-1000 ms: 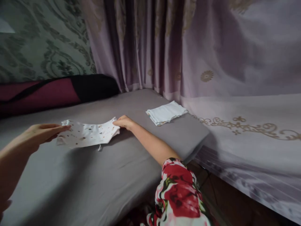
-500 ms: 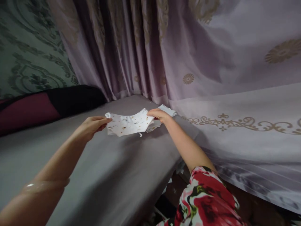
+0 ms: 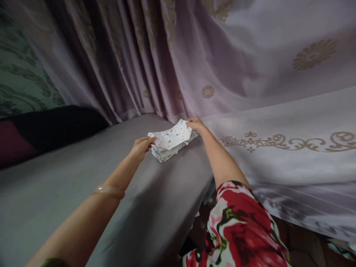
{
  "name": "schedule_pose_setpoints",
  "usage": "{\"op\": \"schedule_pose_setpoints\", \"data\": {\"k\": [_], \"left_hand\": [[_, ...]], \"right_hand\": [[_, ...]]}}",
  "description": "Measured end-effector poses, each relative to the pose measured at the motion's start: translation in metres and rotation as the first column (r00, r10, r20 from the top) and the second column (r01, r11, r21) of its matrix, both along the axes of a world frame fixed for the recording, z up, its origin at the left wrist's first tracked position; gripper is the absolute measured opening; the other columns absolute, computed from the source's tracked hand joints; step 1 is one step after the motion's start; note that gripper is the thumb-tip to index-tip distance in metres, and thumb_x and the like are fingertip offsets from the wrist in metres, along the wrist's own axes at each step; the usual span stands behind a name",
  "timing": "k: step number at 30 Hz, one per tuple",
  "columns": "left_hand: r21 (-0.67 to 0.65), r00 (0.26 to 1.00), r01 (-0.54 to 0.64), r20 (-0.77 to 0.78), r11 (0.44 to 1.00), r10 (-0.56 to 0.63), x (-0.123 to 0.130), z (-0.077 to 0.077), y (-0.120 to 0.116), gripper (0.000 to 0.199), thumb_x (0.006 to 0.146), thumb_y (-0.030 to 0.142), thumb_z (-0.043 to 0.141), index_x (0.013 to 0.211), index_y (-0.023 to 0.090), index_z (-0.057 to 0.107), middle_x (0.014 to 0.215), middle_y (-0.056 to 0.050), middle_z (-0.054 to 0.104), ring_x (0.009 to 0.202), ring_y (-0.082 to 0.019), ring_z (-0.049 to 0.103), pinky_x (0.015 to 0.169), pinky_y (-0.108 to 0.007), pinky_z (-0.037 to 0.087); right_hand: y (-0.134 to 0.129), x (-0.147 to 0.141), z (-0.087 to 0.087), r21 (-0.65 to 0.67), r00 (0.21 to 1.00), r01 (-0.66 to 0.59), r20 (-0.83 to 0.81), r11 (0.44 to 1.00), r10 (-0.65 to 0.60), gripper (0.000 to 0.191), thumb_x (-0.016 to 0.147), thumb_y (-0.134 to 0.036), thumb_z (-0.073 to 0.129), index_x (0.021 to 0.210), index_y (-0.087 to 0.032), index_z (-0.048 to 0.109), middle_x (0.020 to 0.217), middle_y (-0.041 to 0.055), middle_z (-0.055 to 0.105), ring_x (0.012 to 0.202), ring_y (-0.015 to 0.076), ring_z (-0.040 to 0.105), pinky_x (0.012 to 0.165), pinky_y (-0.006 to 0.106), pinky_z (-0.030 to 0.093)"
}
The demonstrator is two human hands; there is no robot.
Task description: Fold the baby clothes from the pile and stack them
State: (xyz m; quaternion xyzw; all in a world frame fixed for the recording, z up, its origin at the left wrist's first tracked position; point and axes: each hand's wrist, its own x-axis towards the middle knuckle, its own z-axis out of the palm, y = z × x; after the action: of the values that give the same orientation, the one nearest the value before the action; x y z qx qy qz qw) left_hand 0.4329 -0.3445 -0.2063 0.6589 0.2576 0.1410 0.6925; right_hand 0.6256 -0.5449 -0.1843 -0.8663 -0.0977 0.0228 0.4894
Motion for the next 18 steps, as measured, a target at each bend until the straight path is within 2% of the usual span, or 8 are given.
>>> {"op": "schedule_pose_setpoints", "data": {"k": [4,9,14,18], "left_hand": [[-0.069,1.000,-0.019,-0.022,0.997,0.018,0.009,-0.013,-0.011,0.020,0.069,0.027,0.075,0.061,0.013,0.063,0.055,0.001,0.059,0.040,-0.004,0.038,0.042,-0.020,0.025],[-0.129,0.997,-0.058,-0.054,0.990,0.052,0.014,-0.029,-0.010,0.016,0.072,0.024,0.074,0.066,0.013,0.063,0.052,0.002,0.057,0.034,-0.003,0.032,0.039,-0.020,0.022],[-0.090,0.994,-0.036,-0.107,0.995,0.026,0.012,-0.038,-0.006,0.018,0.075,0.023,0.073,0.064,0.014,0.062,0.052,0.003,0.056,0.034,-0.003,0.032,0.038,-0.020,0.022],[-0.064,0.991,0.020,-0.130,0.998,-0.028,0.009,-0.041,-0.004,0.027,0.074,0.028,0.075,0.056,0.014,0.060,0.049,0.002,0.054,0.035,-0.004,0.032,0.037,-0.020,0.022]], "right_hand": [[0.002,0.020,-0.010,-0.016,0.998,0.007,0.068,1.000,-0.006,0.014,0.076,-0.011,0.060,0.085,-0.012,0.071,0.069,0.0008,0.067,0.060,0.0114,0.058,0.063,0.021,0.047],[0.006,0.037,-0.024,-0.046,0.990,0.016,0.143,0.999,-0.009,0.019,0.076,-0.017,0.061,0.091,-0.013,0.072,0.077,0.0021,0.070,0.068,0.0131,0.062,0.068,0.022,0.050],[0.006,0.042,-0.036,-0.094,0.984,0.047,0.174,0.994,-0.030,0.025,0.079,-0.020,0.060,0.100,-0.014,0.072,0.085,0.0045,0.072,0.072,0.0151,0.065,0.070,0.025,0.053],[0.005,0.043,-0.044,-0.163,0.980,0.080,0.196,0.983,-0.048,0.027,0.081,-0.021,0.060,0.105,-0.015,0.072,0.094,0.0055,0.073,0.085,0.0172,0.066,0.082,0.029,0.052]]}}
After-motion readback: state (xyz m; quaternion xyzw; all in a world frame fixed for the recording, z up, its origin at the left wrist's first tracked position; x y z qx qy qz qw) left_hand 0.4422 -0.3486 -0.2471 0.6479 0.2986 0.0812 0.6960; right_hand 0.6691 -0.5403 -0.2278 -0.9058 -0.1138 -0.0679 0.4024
